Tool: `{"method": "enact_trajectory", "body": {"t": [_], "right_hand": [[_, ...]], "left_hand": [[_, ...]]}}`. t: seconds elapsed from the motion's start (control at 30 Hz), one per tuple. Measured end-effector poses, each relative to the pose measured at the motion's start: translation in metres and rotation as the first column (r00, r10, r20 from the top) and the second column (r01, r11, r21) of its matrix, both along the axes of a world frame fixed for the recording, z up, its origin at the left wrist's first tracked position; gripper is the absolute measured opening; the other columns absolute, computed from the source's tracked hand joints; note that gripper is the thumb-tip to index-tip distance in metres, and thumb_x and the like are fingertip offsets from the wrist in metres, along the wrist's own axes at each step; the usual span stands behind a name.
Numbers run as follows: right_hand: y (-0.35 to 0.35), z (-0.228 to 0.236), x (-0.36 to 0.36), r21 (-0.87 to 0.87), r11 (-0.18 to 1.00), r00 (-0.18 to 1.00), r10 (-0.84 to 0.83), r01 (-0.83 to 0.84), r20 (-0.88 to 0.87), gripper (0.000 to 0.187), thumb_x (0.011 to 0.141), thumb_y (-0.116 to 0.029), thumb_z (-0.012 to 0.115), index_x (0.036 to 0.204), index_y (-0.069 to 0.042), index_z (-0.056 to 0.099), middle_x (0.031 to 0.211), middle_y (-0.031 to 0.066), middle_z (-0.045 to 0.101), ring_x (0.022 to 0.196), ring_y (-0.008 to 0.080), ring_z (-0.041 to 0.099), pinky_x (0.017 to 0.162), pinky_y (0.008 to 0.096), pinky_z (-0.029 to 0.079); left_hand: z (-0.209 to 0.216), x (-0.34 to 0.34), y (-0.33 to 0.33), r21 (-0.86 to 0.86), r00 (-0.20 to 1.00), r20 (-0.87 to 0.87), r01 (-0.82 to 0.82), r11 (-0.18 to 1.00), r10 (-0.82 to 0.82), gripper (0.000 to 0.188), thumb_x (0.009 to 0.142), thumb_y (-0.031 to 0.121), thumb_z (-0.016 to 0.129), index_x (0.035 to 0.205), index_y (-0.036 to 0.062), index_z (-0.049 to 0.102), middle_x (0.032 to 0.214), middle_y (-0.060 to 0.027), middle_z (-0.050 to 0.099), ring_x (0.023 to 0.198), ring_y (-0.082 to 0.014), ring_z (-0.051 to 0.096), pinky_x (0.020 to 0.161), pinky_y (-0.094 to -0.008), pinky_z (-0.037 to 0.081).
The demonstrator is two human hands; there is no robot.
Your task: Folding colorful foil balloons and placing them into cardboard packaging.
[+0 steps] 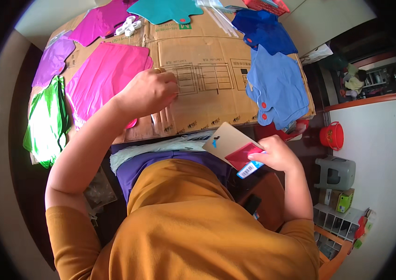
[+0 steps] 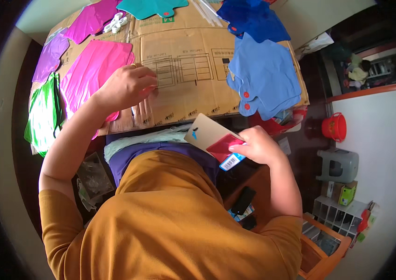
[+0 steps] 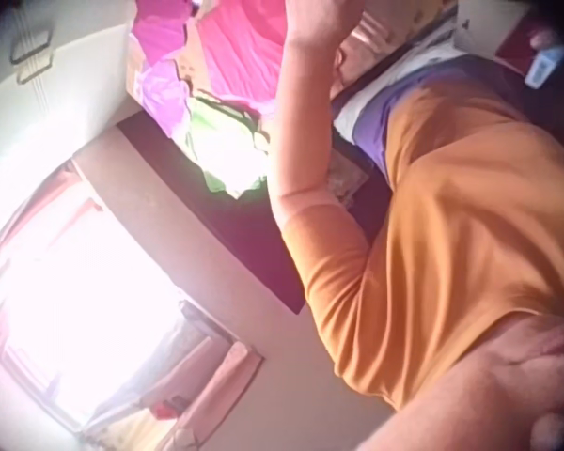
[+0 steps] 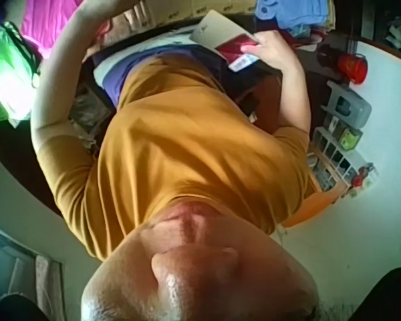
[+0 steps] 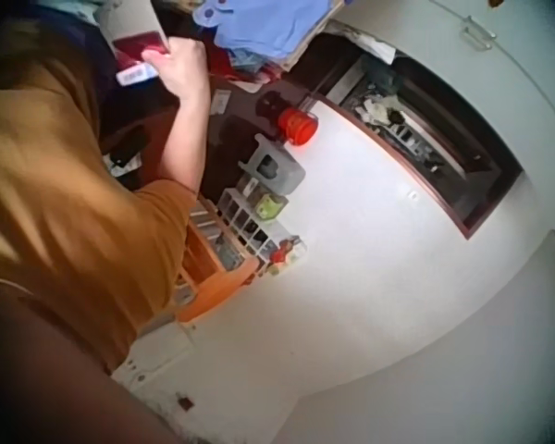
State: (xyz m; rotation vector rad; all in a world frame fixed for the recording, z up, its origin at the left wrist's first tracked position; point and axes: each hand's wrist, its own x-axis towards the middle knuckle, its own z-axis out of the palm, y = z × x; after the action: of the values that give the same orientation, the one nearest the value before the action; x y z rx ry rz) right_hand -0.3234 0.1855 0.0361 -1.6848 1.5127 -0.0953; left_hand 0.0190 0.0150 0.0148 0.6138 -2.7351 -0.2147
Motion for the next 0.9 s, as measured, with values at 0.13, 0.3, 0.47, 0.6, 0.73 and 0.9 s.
{"method": "enact_trajectory", "body": {"t": [0.13, 0.3, 0.47, 0.6, 0.73, 0.9], "right_hand": [[0.008, 0.017, 0.001, -0.049, 0.985, 0.936, -0.143, 0.168, 0.323, 0.019, 0.079, -0.015, 0.076, 0.08, 0.002, 0.068, 0.064, 0.0092, 0.063, 0.061, 0.0061, 0.052, 0.056, 0.028, 0.044], [0.004, 0.036, 0.013, -0.276, 0.957, 0.94, 0.011, 0.089, 0.341, 0.01, 0.08, -0.009, 0.073, 0.084, -0.001, 0.07, 0.068, 0.0078, 0.063, 0.061, 0.012, 0.058, 0.055, 0.0275, 0.045], [0.011, 0.036, 0.023, -0.431, 0.895, 0.993, 0.1, -0.114, -0.054, 0.015, 0.079, -0.014, 0.074, 0.081, 0.0, 0.069, 0.068, 0.0119, 0.061, 0.059, 0.0196, 0.061, 0.054, 0.032, 0.046], [0.008, 0.029, 0.025, -0.074, 0.972, 0.889, -0.171, 0.222, 0.425, 0.019, 0.085, -0.017, 0.074, 0.086, 0.001, 0.07, 0.07, 0.004, 0.066, 0.065, 0.0057, 0.054, 0.059, 0.0275, 0.046], [0.004, 0.019, 0.031, 0.076, 0.979, 0.788, -0.198, 0.19, 0.584, 0.016, 0.084, -0.015, 0.075, 0.091, -0.001, 0.072, 0.074, -0.0004, 0.066, 0.069, 0.0038, 0.056, 0.061, 0.0245, 0.046], [-0.006, 0.008, 0.022, 0.507, 0.846, 0.68, -0.47, 0.166, 0.563, 0.018, 0.082, -0.016, 0.076, 0.094, -0.004, 0.072, 0.071, -0.0029, 0.063, 0.052, -0.0004, 0.046, 0.045, 0.0176, 0.033]], "left_hand": [[0.004, -0.005, 0.005, -0.081, 0.994, -0.103, 0.03, 0.996, -0.038, 0.009, 0.074, 0.008, 0.07, 0.082, 0.0059, 0.065, 0.089, -0.0074, 0.066, 0.077, -0.0261, 0.065, 0.068, -0.0377, 0.055], [-0.004, -0.013, 0.009, -0.116, 1.0, 0.011, -0.007, 0.993, 0.009, 0.009, 0.074, 0.008, 0.069, 0.083, 0.0044, 0.066, 0.092, -0.0077, 0.067, 0.08, -0.0271, 0.066, 0.067, -0.0377, 0.055], [0.004, -0.015, 0.022, 0.088, 0.961, -0.269, -0.044, 0.995, 0.067, 0.021, 0.077, 0.008, 0.068, 0.096, 0.0002, 0.067, 0.101, -0.015, 0.067, 0.084, -0.0304, 0.066, 0.072, -0.0363, 0.055], [0.038, -0.019, 0.062, 0.595, 0.881, -0.43, 0.115, 0.795, 0.194, 0.034, 0.081, 0.014, 0.072, 0.111, -0.0013, 0.066, 0.106, -0.018, 0.066, 0.087, -0.0247, 0.066, 0.08, -0.0341, 0.053], [0.049, -0.019, 0.074, 0.795, 0.955, -0.199, 0.024, 0.606, 0.222, 0.037, 0.079, 0.023, 0.08, 0.106, -0.0006, 0.069, 0.092, -0.0127, 0.069, 0.086, -0.0196, 0.066, 0.078, -0.0325, 0.053], [0.05, 0.003, 0.036, 0.47, 0.924, -0.118, -0.272, 0.84, 0.364, 0.02, 0.08, 0.013, 0.074, 0.097, 0.0034, 0.07, 0.097, -0.0095, 0.067, 0.081, -0.0209, 0.067, 0.068, -0.0305, 0.053]]}}
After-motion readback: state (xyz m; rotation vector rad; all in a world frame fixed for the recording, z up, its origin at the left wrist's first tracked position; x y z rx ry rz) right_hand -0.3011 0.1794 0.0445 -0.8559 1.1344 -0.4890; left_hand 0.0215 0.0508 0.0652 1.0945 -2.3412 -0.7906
